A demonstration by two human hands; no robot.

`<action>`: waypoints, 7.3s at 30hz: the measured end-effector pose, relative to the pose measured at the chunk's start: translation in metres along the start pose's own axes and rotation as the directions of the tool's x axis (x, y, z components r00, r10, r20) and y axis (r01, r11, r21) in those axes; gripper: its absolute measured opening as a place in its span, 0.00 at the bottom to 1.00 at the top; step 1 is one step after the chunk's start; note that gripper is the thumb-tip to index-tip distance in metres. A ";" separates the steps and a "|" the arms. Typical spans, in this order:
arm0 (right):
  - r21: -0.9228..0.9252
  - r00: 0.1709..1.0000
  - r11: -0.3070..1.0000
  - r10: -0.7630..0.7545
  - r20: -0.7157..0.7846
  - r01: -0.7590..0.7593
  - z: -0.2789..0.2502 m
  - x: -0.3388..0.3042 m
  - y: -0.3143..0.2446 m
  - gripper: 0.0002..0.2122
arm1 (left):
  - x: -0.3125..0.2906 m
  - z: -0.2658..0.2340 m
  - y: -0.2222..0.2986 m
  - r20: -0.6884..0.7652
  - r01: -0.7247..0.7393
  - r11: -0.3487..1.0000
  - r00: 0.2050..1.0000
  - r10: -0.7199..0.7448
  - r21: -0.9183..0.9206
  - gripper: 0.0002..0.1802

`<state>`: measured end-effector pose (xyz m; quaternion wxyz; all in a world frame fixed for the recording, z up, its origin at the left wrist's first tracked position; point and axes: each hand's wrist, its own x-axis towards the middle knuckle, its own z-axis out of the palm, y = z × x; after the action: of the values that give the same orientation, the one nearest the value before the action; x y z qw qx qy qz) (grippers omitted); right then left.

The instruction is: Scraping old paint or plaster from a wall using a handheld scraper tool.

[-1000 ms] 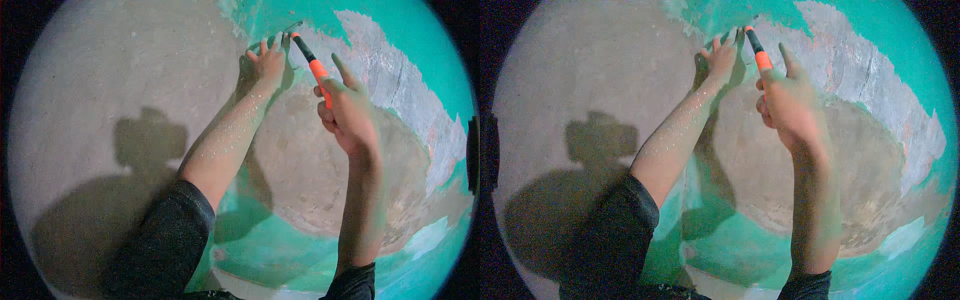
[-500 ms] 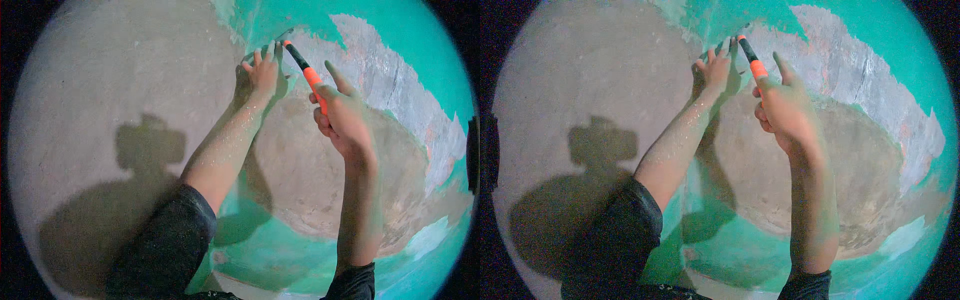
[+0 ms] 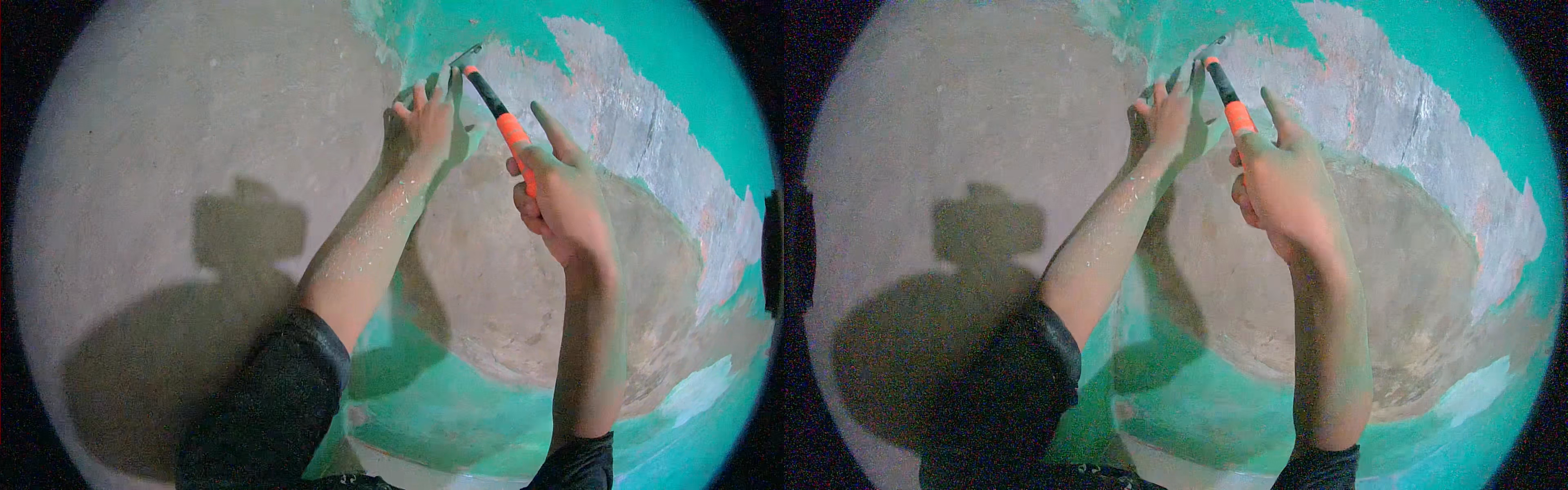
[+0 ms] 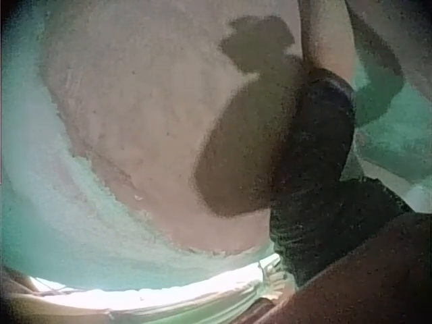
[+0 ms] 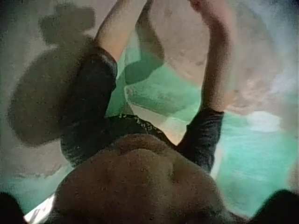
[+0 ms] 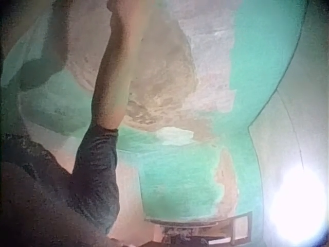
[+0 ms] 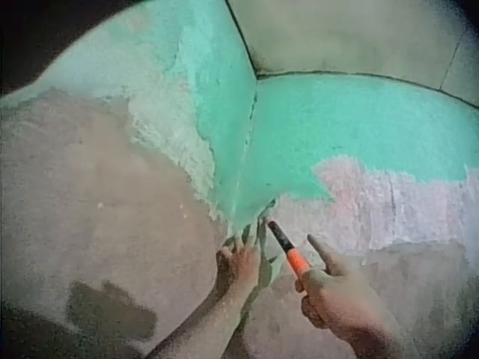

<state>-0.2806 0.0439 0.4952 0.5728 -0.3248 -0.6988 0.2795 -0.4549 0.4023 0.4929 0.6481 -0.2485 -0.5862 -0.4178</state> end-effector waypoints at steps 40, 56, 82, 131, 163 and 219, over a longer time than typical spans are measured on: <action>-0.012 0.975 0.993 -0.115 -0.190 0.115 -0.007 0.003 -0.009 0.34 | 0.057 -0.095 0.011 0.267 0.197 0.621 0.964 0.020 -0.759 0.11; -0.013 0.967 0.996 -0.093 -0.237 0.093 -0.041 0.001 -0.005 0.34 | 0.059 -0.110 0.060 0.286 0.200 0.540 0.955 0.079 -0.818 0.09; 0.065 0.991 0.994 -0.086 -0.099 0.092 -0.013 0.007 -0.008 0.35 | 0.061 -0.105 -0.014 0.258 0.090 0.778 0.961 0.095 -0.622 0.13; 0.084 0.988 0.992 -0.082 -0.132 0.094 -0.010 0.008 -0.021 0.37 | 0.081 -0.059 0.023 0.177 0.104 0.689 0.984 0.036 -0.717 0.07; 0.102 0.988 0.992 -0.065 -0.143 0.080 -0.005 0.015 -0.015 0.38 | 0.084 -0.069 0.018 0.083 0.035 0.756 0.996 0.025 -0.653 0.11; 0.123 0.985 0.987 -0.089 -0.148 0.107 -0.013 -0.005 -0.016 0.37 | 0.078 -0.101 0.008 0.149 -0.019 0.756 0.977 0.153 -0.655 0.15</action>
<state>-0.2697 0.0302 0.5073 0.6544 -0.2707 -0.6515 0.2723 -0.3953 0.3045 0.5508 0.4804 -0.5236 -0.4528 -0.5386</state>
